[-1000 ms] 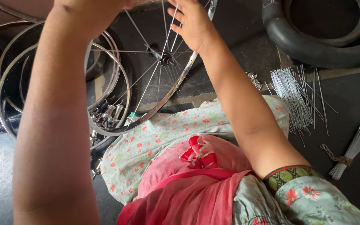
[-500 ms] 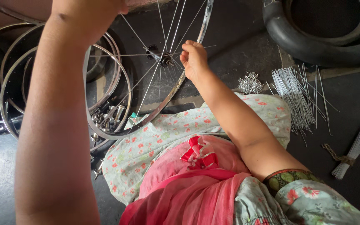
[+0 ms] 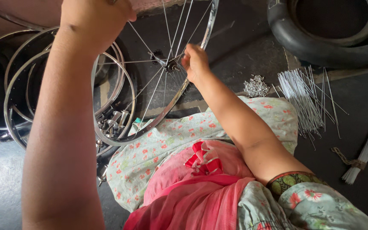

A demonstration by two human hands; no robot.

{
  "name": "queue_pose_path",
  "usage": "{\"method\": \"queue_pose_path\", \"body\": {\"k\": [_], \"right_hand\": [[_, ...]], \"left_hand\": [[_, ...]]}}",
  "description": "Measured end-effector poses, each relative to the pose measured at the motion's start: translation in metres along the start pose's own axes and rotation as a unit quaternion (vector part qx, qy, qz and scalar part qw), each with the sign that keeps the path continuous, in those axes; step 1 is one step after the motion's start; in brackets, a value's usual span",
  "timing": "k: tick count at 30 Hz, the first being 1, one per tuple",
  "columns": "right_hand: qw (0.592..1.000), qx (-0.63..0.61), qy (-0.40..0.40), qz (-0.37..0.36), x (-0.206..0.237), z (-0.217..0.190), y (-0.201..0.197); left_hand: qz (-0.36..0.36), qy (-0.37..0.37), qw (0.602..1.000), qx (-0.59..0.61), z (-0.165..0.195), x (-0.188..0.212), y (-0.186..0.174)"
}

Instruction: The person sits on the floor and laces a bicycle wheel by inserting spokes through the rim and hub, then securing them with nipples. The person handles the wheel, spokes, and nipples by hand, rotating the wheel as needed to continue the lacing process.

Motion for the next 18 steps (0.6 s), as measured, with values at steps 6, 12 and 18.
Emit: {"method": "queue_pose_path", "body": {"k": [6,12,18], "right_hand": [[0.891,0.213,-0.393,-0.072,0.029,-0.073,0.06],[0.78,0.339,-0.518,-0.094,0.053,-0.091,0.087],[0.83,0.318,-0.434,-0.144,0.029,-0.086,0.092]], "left_hand": [[-0.057,-0.055,0.997,0.016,0.007,-0.006,-0.003],[-0.015,-0.026,0.999,-0.014,0.003,-0.004,0.003],[-0.071,-0.021,0.994,-0.077,-0.014,-0.009,0.025]]}}
Point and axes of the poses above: each hand's wrist, its own x-axis away from the middle knuckle, its own y-axis out of the palm, z = x × y, the point moved 6 cm from there along -x, towards the middle knuckle, and after that the axes turned 3 degrees about -y, right-handed, at the moved point
